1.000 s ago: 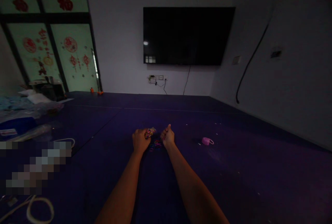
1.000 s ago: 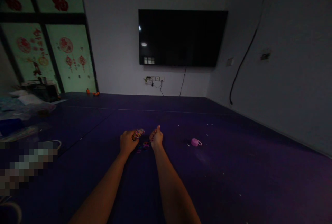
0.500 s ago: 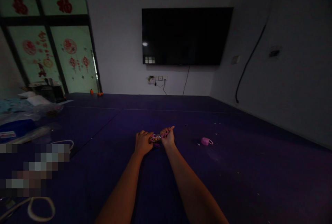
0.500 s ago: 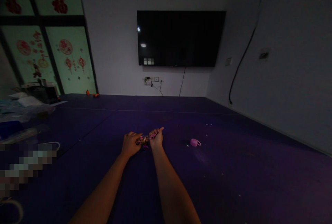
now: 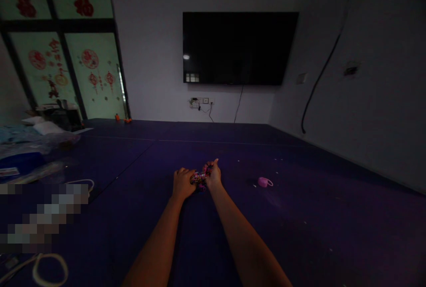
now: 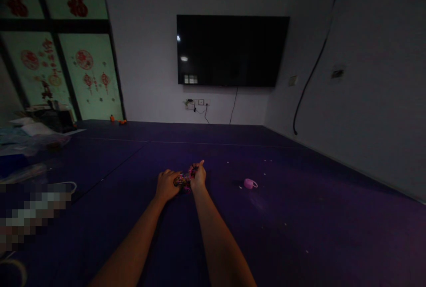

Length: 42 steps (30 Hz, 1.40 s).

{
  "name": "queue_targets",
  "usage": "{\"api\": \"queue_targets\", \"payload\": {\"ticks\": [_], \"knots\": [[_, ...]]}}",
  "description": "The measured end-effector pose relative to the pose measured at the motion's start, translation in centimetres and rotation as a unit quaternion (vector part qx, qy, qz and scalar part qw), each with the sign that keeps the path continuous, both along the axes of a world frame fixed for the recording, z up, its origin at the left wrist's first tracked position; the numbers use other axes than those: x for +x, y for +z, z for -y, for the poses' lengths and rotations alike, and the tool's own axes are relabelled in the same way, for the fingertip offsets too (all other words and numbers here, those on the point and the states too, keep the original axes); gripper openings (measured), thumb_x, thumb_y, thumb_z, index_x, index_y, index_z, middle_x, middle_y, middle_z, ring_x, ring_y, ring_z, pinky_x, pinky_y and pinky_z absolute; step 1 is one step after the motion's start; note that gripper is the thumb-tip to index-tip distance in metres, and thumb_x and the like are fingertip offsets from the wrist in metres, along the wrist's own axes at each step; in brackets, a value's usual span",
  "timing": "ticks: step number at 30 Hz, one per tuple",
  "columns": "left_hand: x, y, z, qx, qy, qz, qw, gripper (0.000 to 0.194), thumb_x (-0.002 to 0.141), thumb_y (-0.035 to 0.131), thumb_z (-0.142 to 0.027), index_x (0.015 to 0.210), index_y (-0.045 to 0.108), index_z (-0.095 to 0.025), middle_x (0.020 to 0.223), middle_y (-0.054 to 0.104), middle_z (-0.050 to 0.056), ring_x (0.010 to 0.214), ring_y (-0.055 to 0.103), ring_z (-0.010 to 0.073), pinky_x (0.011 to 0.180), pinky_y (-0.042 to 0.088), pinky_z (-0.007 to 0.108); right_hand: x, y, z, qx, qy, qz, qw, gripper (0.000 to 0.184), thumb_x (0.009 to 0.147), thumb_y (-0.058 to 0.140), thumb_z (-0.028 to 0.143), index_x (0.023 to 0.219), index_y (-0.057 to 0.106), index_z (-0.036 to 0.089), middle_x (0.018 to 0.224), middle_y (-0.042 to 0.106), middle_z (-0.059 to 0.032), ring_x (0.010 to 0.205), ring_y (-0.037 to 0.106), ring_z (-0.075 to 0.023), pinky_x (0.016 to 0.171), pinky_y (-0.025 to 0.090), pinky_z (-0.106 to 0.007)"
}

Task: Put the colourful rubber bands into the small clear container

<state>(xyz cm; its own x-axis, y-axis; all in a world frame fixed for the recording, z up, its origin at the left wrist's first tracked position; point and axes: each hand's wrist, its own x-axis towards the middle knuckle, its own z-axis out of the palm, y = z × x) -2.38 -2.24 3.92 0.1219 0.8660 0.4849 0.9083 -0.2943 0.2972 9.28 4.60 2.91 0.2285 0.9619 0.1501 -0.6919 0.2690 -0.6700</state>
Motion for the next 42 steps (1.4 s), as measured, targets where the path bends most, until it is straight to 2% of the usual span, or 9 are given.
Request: {"api": "queue_targets", "payload": {"ticks": [9,18,28,42], "knots": [[-0.05,-0.10,-0.12,0.006,-0.001,0.001,1.000,0.042,0.068,0.059,-0.022,0.110,0.063,-0.023,0.099,0.068,0.007,0.101,0.052,0.0261,0.084,0.034,0.038,0.15,-0.19,0.12,-0.015,0.025,-0.020,0.999,0.043,0.083,0.047,0.057,0.062,0.034,0.021,0.057,0.051,0.0049,0.041,0.043,-0.0068,0.040,0.035,-0.019],[0.01,0.14,0.09,-0.003,0.005,-0.015,1.000,0.039,0.070,0.060,-0.025,0.109,0.063,-0.022,0.099,0.067,0.007,0.101,0.052,0.0250,0.083,0.034,0.036,0.11,0.02,0.23,-0.013,0.057,-0.054,0.997,0.046,0.078,0.055,0.058,0.059,0.035,0.021,0.048,0.042,0.0082,0.041,0.042,-0.0073,0.044,0.037,-0.019],[0.05,0.09,0.00,-0.008,0.013,-0.028,0.999,0.039,0.071,0.058,-0.024,0.109,0.061,-0.023,0.100,0.067,0.005,0.103,0.050,0.0241,0.083,0.033,0.035,-0.28,-0.06,0.44,-0.025,0.077,-0.092,0.992,0.043,0.079,0.060,0.052,0.057,0.040,0.020,0.048,0.047,0.0057,0.046,0.049,-0.0101,0.047,0.043,-0.023],[0.07,0.12,0.05,-0.002,0.027,-0.022,0.999,0.044,0.070,0.059,-0.024,0.114,0.060,-0.023,0.100,0.067,0.006,0.101,0.051,0.0251,0.083,0.035,0.036,0.60,-0.54,-0.29,-0.032,0.032,-0.132,0.990,0.038,0.084,0.058,0.042,0.056,0.048,0.020,0.052,0.056,0.0043,0.056,0.060,-0.0094,0.064,0.053,-0.022]]}}
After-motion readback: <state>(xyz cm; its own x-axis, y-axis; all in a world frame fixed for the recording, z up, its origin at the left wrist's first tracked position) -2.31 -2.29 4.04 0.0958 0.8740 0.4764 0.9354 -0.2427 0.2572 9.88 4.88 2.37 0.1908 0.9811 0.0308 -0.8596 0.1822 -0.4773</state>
